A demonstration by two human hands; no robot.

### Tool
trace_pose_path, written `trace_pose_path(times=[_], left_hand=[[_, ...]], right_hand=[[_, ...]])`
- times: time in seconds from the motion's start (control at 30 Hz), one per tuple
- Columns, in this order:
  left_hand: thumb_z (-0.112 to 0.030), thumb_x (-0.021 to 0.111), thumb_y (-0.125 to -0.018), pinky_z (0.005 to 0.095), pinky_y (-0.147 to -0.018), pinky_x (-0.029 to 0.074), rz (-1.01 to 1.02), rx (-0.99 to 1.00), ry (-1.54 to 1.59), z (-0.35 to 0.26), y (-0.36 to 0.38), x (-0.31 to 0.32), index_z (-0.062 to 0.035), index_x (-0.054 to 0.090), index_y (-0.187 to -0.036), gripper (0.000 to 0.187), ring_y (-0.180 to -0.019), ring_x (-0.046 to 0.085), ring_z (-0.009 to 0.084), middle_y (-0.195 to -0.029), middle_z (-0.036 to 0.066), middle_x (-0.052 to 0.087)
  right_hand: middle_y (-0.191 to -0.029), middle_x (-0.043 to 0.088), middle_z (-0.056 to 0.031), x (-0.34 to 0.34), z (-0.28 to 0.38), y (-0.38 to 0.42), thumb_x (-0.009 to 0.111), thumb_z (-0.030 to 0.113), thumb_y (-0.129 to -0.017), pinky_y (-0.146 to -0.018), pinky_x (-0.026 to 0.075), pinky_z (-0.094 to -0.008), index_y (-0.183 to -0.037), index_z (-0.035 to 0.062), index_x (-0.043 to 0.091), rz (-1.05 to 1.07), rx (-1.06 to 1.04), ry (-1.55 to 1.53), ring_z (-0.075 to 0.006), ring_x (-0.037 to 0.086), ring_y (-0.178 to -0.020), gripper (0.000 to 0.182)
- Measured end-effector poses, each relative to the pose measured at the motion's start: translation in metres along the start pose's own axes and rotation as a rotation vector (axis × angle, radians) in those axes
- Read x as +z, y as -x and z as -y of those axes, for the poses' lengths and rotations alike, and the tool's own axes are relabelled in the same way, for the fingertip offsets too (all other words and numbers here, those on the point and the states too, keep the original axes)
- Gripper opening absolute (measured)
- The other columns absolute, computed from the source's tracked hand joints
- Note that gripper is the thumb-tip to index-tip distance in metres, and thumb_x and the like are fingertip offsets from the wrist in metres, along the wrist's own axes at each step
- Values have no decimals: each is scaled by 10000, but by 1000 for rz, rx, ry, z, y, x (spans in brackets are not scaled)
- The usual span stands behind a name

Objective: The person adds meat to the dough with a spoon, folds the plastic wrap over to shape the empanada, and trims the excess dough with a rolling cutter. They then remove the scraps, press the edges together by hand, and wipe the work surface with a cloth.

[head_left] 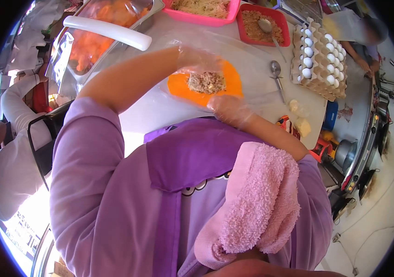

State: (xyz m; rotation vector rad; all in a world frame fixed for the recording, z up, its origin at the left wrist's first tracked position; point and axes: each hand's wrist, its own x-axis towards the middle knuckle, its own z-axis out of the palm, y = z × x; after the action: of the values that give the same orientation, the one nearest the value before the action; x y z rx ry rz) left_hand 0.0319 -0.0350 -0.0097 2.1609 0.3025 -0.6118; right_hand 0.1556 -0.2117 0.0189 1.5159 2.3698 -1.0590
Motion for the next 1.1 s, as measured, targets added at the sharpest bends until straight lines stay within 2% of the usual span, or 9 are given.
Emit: trace_pose_path(times=[0.3, 0.43, 0.53, 0.67, 0.73, 0.77, 0.83, 0.9, 1.1], left_hand=[[-422, 435, -919, 428, -1112, 215, -414, 267, -675, 17, -25, 67, -13, 238, -1429, 683, -1348, 296, 339, -1436, 200, 336], [-403, 444, -912, 426, -1111, 221, -355, 235, -614, 16, -23, 62, -31, 262, -1426, 661, -1349, 291, 349, -1440, 194, 333], [-409, 425, -932, 432, -1126, 195, -418, 123, -388, 7, -12, 32, -59, 276, -1433, 629, -1365, 255, 351, -1444, 189, 327], [-418, 374, -966, 437, -1142, 153, -596, -31, -239, -11, 33, -15, -76, 285, -1437, 589, -1388, 194, 333, -1484, 159, 273], [-411, 360, -977, 429, -1145, 145, -590, -160, -284, -22, 53, -25, -75, 290, -1436, 573, -1397, 174, 318, -1497, 148, 253], [-367, 391, -973, 414, -1142, 157, -618, -120, -291, -27, 64, -26, -67, 342, -1409, 532, -1389, 202, 316, -1481, 148, 290], [-324, 422, -969, 399, -1139, 169, -643, -87, -298, -39, 86, -25, -59, 394, -1383, 492, -1381, 231, 314, -1465, 148, 326], [-200, 516, -929, 376, -1124, 219, -959, 107, -146, -56, 106, -19, -42, 501, -1296, 400, -1317, 355, 344, -1367, 162, 462], [-37, 611, -831, 471, -1086, 293, -1091, 322, -162, -60, 111, 41, -51, 590, -1171, 341, -1213, 491, 345, -1257, 138, 566]], right_hand=[[-859, 652, -153, -20, 9, 0, 481, 78, -803, -715, 504, -442, -835, 55, 632, 56, 84, -9, -337, 638, -854, 156], [-848, 645, -163, -20, 9, -1, 496, 70, -785, -706, 505, -443, -835, 52, 632, 18, 58, -28, -346, 637, -828, 146], [-842, 640, -178, -18, -12, -16, 484, 55, -773, -721, 503, -433, -840, 37, 628, 19, -132, 45, -357, 627, -818, 159], [-847, 645, -181, -41, -37, -45, 503, 77, -763, -740, 497, -409, -874, 23, 632, 134, -108, -41, -349, 622, -802, 178], [-793, 659, -168, -31, -53, -61, 534, 78, -740, -710, 481, -421, -830, 7, 667, -151, -279, -202, -323, 635, -759, 175], [-793, 659, -168, -39, -59, -64, 534, 78, -740, -710, 481, -421, -830, 7, 667, -151, -279, -203, -323, 635, -759, 175], [-813, 660, -161, -78, -47, -67, 629, 134, -709, -657, 496, -378, -846, 19, 656, 257, -56, -86, -272, 631, -756, 181], [-773, 653, -145, -79, -56, -79, 643, 125, -693, -617, 490, -360, -813, 21, 654, 303, 20, -189, -243, 623, -709, 159], [-659, 629, -87, -100, -55, -98, 678, 115, -651, -509, 463, -313, -801, 30, 671, 412, 92, -236, -169, 574, -549, 173]])
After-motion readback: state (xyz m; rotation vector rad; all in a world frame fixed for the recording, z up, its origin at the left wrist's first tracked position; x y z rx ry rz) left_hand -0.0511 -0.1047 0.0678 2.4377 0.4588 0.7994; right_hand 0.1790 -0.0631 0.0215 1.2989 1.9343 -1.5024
